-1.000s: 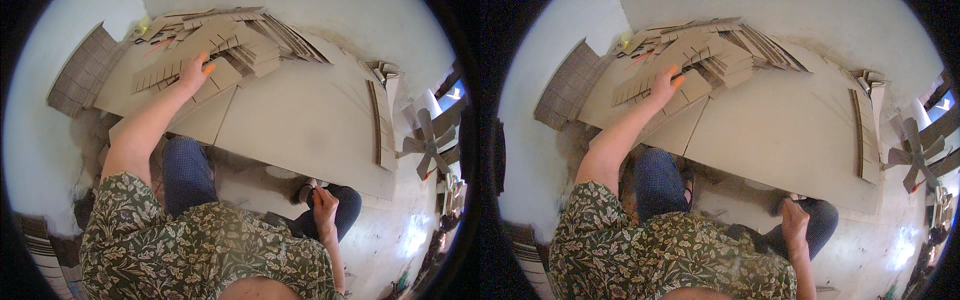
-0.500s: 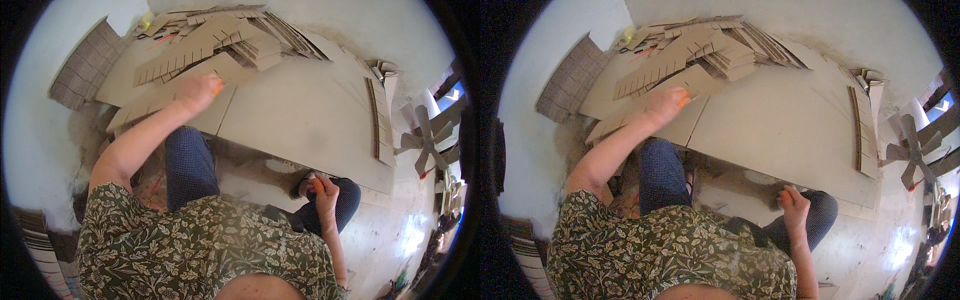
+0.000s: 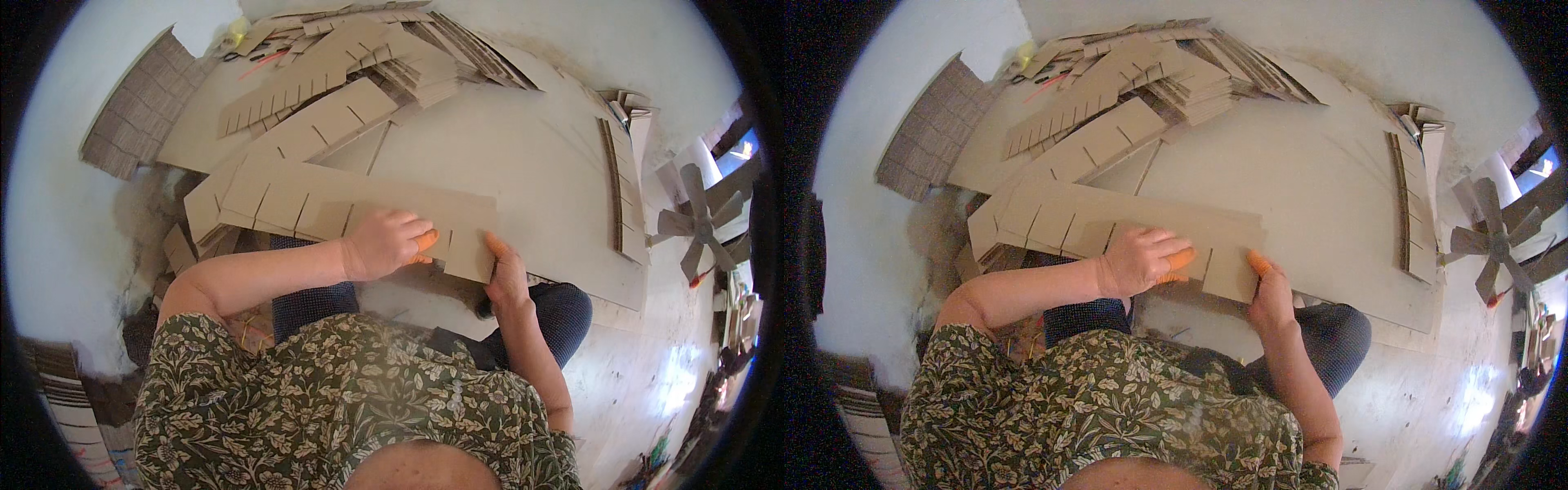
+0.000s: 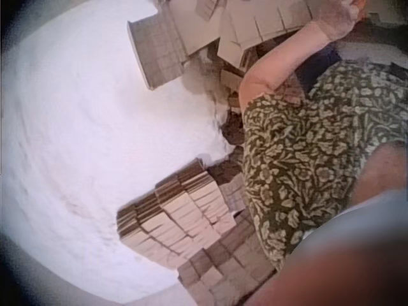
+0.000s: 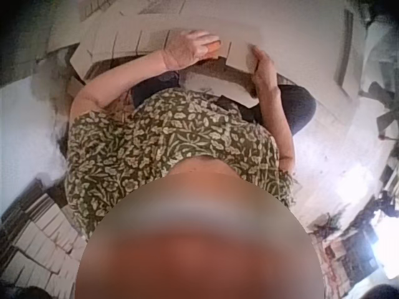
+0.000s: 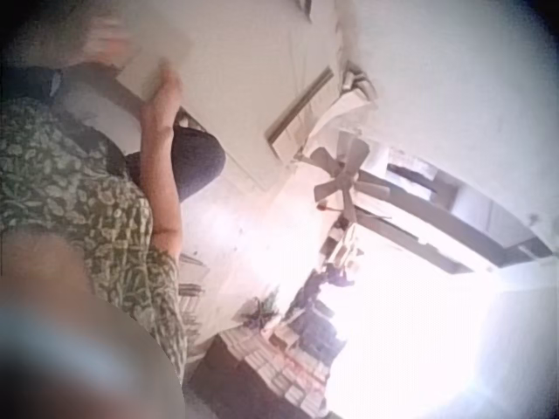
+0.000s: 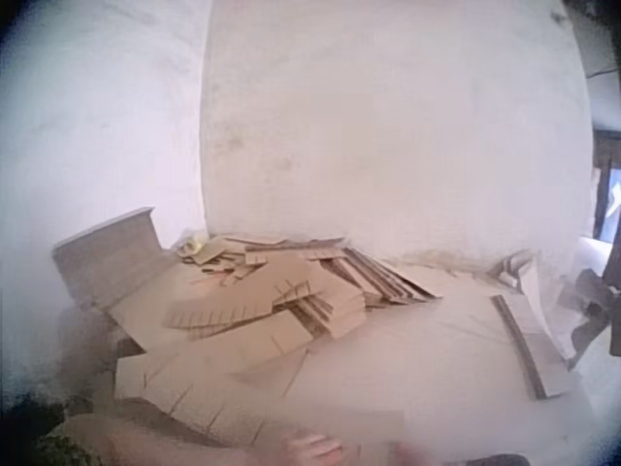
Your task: The person assembles pre-cut cardboard pieces into a grid-like structure by hand. They repeatedly pick up pieces, align them, and press them together to form a larger assembly.
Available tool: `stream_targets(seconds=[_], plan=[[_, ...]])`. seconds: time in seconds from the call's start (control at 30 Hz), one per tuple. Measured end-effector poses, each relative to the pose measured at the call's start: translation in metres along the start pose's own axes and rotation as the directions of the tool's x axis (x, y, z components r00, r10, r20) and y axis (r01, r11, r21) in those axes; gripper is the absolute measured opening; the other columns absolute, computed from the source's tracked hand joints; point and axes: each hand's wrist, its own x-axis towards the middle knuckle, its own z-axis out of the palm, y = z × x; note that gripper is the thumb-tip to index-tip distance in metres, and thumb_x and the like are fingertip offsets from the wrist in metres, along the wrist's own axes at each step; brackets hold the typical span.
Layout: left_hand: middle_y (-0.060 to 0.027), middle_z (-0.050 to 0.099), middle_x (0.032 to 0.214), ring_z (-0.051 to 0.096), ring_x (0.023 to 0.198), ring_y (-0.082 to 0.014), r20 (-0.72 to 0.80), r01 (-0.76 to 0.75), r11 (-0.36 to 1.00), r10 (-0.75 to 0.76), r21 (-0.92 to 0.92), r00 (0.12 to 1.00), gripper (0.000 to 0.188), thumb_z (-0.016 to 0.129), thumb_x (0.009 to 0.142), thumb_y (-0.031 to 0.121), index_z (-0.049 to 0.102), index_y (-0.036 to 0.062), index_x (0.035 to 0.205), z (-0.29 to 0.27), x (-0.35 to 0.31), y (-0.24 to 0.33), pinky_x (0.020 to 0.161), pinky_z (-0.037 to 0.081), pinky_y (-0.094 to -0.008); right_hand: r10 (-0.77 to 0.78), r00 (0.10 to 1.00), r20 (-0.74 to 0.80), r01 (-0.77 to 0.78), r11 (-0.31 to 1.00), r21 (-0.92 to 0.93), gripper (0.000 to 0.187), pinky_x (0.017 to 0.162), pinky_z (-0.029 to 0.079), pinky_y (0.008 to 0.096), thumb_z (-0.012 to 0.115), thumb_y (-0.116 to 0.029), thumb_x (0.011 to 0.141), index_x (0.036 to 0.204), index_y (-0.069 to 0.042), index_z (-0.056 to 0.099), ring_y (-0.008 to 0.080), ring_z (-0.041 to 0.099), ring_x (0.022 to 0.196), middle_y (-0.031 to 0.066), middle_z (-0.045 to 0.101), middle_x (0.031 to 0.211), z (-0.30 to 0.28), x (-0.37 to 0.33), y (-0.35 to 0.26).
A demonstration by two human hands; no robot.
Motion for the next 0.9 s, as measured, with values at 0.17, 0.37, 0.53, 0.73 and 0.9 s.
stream_targets(seconds=[0.17, 0.37, 0.53, 0.73, 0.9], plan=[[-0.0059, 0.064, 0.108, 0.061, 0.093, -0.0248, 0.049, 0.135, 0.954, -0.126, -0.266, 0.991, 0.032, 0.064, 0.085, 0.031, 0.067, 0.0060, 0.104, 0.008, 0.004, -0.004, 0.075, 0.053, -0.0331, -0.064, 0.997, -0.034, 0.065, 0.997, 0.032, 0.040, 0.082, 0.051, 0.0384, 0.044, -0.030, 0.100, 0.118, 0.003, 0.055, 0.0230, 0.061, 0.098, 0.0135, 0.061, 0.112, 0.003, -0.009, -0.005], [-0.0099, 0.063, 0.111, 0.060, 0.098, -0.0263, -0.146, 0.200, 0.970, -0.219, -0.136, 0.965, 0.030, 0.065, 0.078, 0.018, 0.068, 0.0055, 0.105, -0.005, 0.011, -0.014, 0.082, 0.051, -0.0388, -0.194, 0.977, -0.088, 0.168, 0.957, -0.237, 0.056, 0.079, 0.050, 0.0340, 0.048, -0.046, 0.096, 0.118, 0.004, 0.056, 0.0191, 0.060, 0.093, 0.0129, 0.062, 0.109, -0.010, 0.008, -0.002], [-0.0067, 0.060, 0.119, 0.052, 0.114, -0.0229, -0.035, -0.002, 0.993, 0.006, 0.118, 0.999, 0.031, 0.058, 0.075, 0.017, 0.069, 0.0092, 0.103, -0.013, 0.009, 0.000, 0.107, 0.030, -0.0499, -0.276, 0.959, -0.057, 0.233, 0.890, -0.392, 0.052, 0.079, 0.049, 0.0330, 0.052, -0.047, 0.094, 0.108, 0.003, 0.060, 0.0188, 0.061, 0.090, 0.0148, 0.063, 0.104, -0.029, 0.013, -0.014], [-0.0068, 0.056, 0.125, 0.047, 0.120, -0.0235, -0.102, -0.098, 0.995, 0.095, -0.025, 0.990, 0.036, 0.058, 0.082, 0.028, 0.067, 0.0114, 0.113, -0.007, 0.013, 0.017, 0.112, 0.021, -0.0499, -0.213, 0.966, -0.149, 0.217, 0.976, 0.015, 0.034, 0.089, 0.050, 0.0405, 0.052, -0.026, 0.095, 0.112, 0.003, 0.057, 0.0264, 0.062, 0.099, 0.0154, 0.063, 0.109, -0.041, -0.007, -0.022], [-0.0125, 0.044, 0.133, 0.039, 0.124, -0.0296, 0.009, 0.107, 0.990, -0.107, -0.091, 0.994, 0.063, 0.071, 0.075, 0.031, 0.054, 0.0088, 0.130, 0.007, 0.003, 0.011, 0.108, 0.024, -0.0491, -0.473, 0.880, -0.045, 0.474, 0.879, 0.040, 0.048, 0.098, 0.045, 0.0477, 0.060, -0.031, 0.090, 0.122, 0.004, 0.052, 0.0344, 0.058, 0.110, 0.0160, 0.062, 0.117, -0.077, -0.028, -0.054]])
